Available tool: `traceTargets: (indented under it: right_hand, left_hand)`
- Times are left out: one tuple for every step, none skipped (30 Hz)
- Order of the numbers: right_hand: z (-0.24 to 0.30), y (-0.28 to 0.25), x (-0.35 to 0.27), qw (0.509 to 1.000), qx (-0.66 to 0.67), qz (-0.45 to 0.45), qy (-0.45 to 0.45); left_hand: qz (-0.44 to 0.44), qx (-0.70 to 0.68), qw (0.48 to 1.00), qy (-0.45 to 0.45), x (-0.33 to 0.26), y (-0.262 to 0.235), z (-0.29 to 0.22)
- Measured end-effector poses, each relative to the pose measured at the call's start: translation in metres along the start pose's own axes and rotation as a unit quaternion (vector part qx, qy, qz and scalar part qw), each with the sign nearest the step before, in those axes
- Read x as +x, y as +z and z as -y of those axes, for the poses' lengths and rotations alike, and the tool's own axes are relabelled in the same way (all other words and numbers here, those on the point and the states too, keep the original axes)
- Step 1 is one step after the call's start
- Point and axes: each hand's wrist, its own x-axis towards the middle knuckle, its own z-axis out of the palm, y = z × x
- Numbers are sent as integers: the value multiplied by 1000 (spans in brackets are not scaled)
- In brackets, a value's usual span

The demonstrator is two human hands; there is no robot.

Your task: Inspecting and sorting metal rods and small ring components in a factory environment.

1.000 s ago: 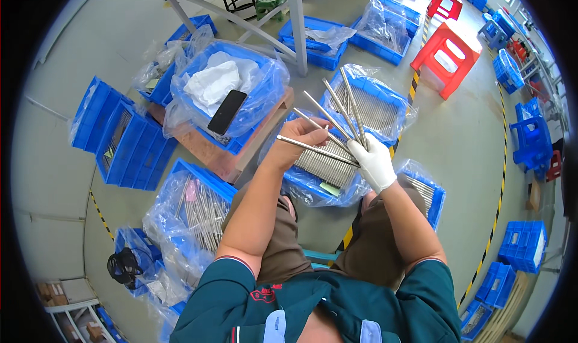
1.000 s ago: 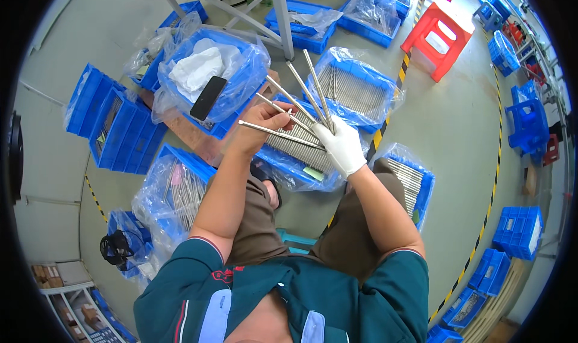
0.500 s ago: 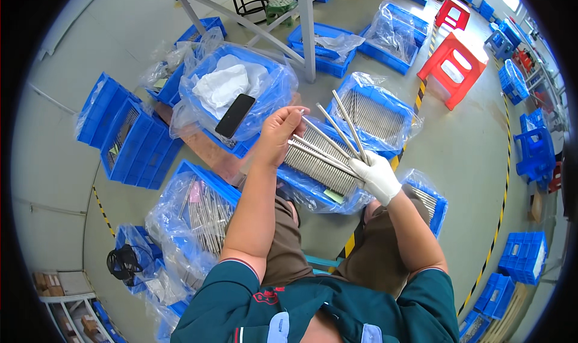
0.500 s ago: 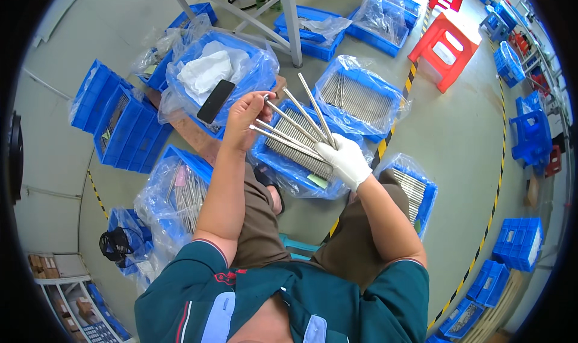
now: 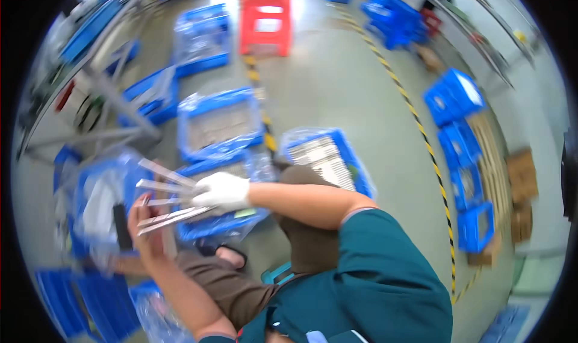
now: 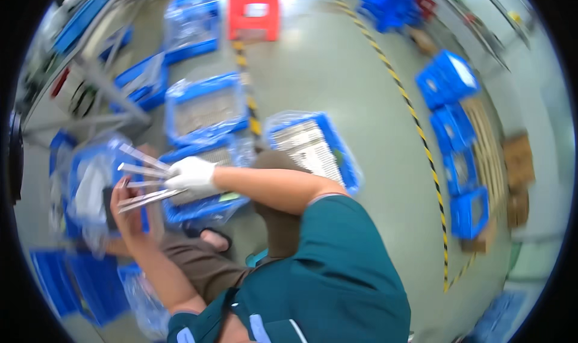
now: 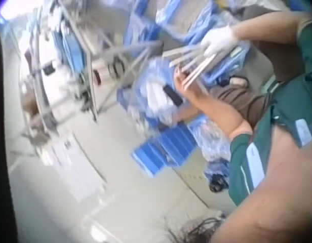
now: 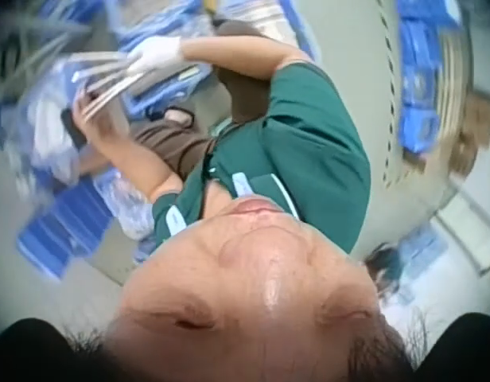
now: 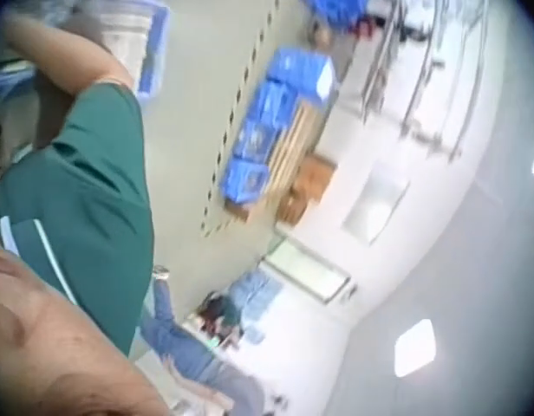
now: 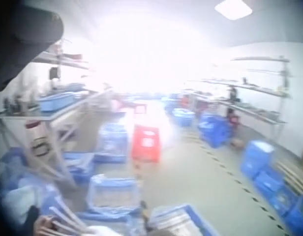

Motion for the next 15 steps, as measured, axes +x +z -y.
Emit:
traceTargets:
  right_hand:
    - [1, 0, 1, 1000, 3, 4, 5]
    - [9, 3, 3, 979, 183, -3, 93]
    - [17, -5, 2, 983, 168, 8, 75]
    - [25, -8, 1, 942, 256, -4, 217]
    - [30, -12, -3, 936, 266, -15, 229]
    - [32, -14, -5, 930, 277, -26, 238]
    - [32, -15, -7, 929, 283, -31, 237]
    - [30, -14, -9, 928, 287, -35, 236]
    - [27, -13, -10, 935, 273, -35, 225]
    - [26, -13, -12, 940, 254, -46, 223]
    - [27, -13, -10, 945, 237, -52, 218]
    - [28, -16, -9, 949, 218, -42, 222]
    - [27, -15, -9, 957, 198, -60, 204]
    - [26, -15, -7, 964, 178, -76, 182]
    - [25, -17, -6, 976, 120, -93, 156]
  left_hand:
    - [7, -7, 1000, 1, 0, 9, 0]
    - [21, 3, 1000, -11, 1, 7, 3]
    - [39, 11, 999, -10, 0, 15, 5]
    - [70, 23, 997, -17, 0, 22, 8]
    - [69, 9, 997, -27, 2, 23, 11]
    - [72, 3, 997, -27, 4, 23, 13]
    - [85, 3, 996, -32, 7, 20, 14]
    - [89, 4, 996, -24, 7, 24, 16]
    - [91, 2, 996, -19, 7, 28, 16]
    - [86, -3, 996, -9, 8, 32, 19]
    - [80, 9, 997, 2, 7, 34, 18]
    - [66, 11, 998, 9, 6, 36, 17]
    - [50, 13, 999, 18, 4, 39, 17]
    - [2, 17, 999, 33, 3, 49, 20]
    - [27, 7, 999, 29, 3, 52, 18]
